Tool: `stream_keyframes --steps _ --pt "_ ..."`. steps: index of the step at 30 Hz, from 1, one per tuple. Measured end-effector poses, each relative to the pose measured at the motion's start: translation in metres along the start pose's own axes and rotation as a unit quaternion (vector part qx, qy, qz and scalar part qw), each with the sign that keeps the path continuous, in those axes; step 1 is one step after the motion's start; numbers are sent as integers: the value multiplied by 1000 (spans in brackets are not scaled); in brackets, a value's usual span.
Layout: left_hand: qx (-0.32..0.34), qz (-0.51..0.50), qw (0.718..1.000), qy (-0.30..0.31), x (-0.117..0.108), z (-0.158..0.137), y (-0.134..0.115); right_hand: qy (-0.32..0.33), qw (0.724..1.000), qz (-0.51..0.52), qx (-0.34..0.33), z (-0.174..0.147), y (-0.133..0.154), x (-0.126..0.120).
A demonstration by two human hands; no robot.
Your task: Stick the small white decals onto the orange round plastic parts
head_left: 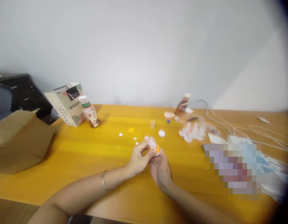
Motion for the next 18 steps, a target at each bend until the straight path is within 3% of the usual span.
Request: stream_keyframes --steps 6,18 --pt "23 36 999 -3 2 -1 3 14 999 41 14 -5 3 6" --pt "34 71 997 -1 0 -2 6 -28 995 75 61 -5 2 3"
Point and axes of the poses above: each hand's wrist, its own z-axis towards the middle knuckle, its own x-axis out of the palm, y = z × x, the point moved 4 cm from there along z, towards the middle knuckle, and after that the axes turned 8 degrees about x, right-handed, at the moved point
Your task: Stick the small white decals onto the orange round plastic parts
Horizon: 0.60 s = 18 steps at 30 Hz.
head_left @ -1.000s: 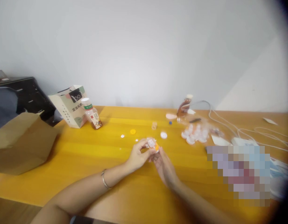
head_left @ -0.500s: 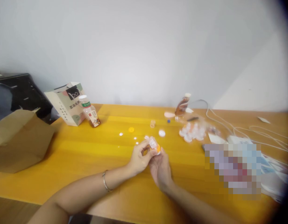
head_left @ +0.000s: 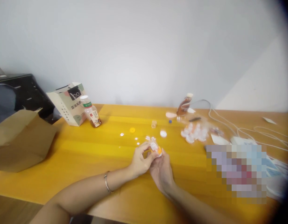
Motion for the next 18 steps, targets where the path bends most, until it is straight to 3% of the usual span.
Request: stream_keyframes --steps 6,12,18 --pt "16 4 1000 13 -6 4 1 3 1000 9 16 3 -1 -2" --pt "-74 -134 987 45 -5 4 9 27 998 -49 -43 6 0 -2" --pt "-110 -155 982 2 0 1 8 -6 994 -90 -68 7 -3 -10"
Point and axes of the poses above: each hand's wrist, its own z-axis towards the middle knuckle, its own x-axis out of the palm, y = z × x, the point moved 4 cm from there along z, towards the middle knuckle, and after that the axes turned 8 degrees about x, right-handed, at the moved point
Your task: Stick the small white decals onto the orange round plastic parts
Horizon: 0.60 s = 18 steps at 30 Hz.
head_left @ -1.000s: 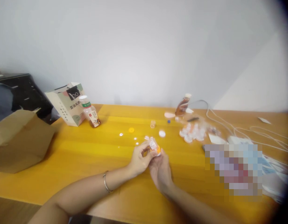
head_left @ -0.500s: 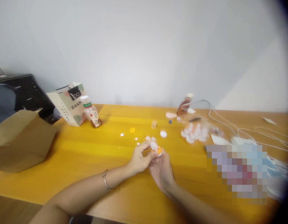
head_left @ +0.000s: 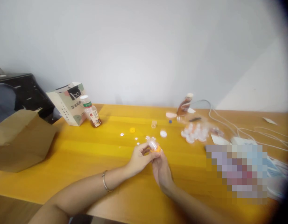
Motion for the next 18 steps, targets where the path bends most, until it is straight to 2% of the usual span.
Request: stream_keyframes --steps 8,18 --pt "-2 -30 999 -26 7 -12 0 -1 999 33 29 -6 -2 5" --pt "-14 -45 998 -32 9 -11 7 -20 998 56 34 -8 1 8"
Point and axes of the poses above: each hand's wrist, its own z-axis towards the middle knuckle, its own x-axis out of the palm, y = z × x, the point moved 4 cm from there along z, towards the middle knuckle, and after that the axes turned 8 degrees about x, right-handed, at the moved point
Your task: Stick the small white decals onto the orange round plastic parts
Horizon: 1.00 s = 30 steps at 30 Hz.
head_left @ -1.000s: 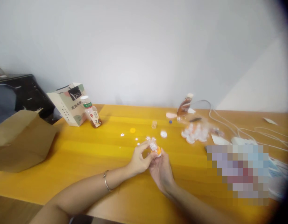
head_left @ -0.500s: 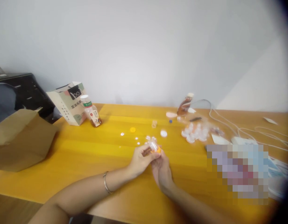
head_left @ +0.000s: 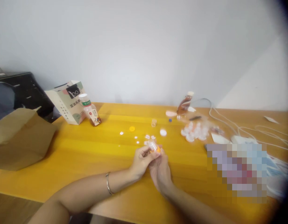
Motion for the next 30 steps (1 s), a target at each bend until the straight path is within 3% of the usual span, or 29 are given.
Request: stream_keyframes --steps 7,12,17,22,25,28,30 --pt "17 32 999 28 -1 4 -3 21 1000 -8 1 2 2 2" --pt "107 162 981 25 -15 18 -13 25 999 -29 6 13 11 -4" --pt "133 245 960 31 -25 26 -4 8 998 -6 56 19 10 -18" --pt "152 288 939 110 -26 28 -10 24 997 -13 74 24 9 -23" --pt "231 381 875 191 -28 30 -28 41 996 -29 78 27 10 -25" --pt "347 487 754 273 -29 32 -41 83 991 -44 94 29 9 -22" --pt "432 542 661 288 -31 30 -43 119 985 -62 108 28 8 -18"
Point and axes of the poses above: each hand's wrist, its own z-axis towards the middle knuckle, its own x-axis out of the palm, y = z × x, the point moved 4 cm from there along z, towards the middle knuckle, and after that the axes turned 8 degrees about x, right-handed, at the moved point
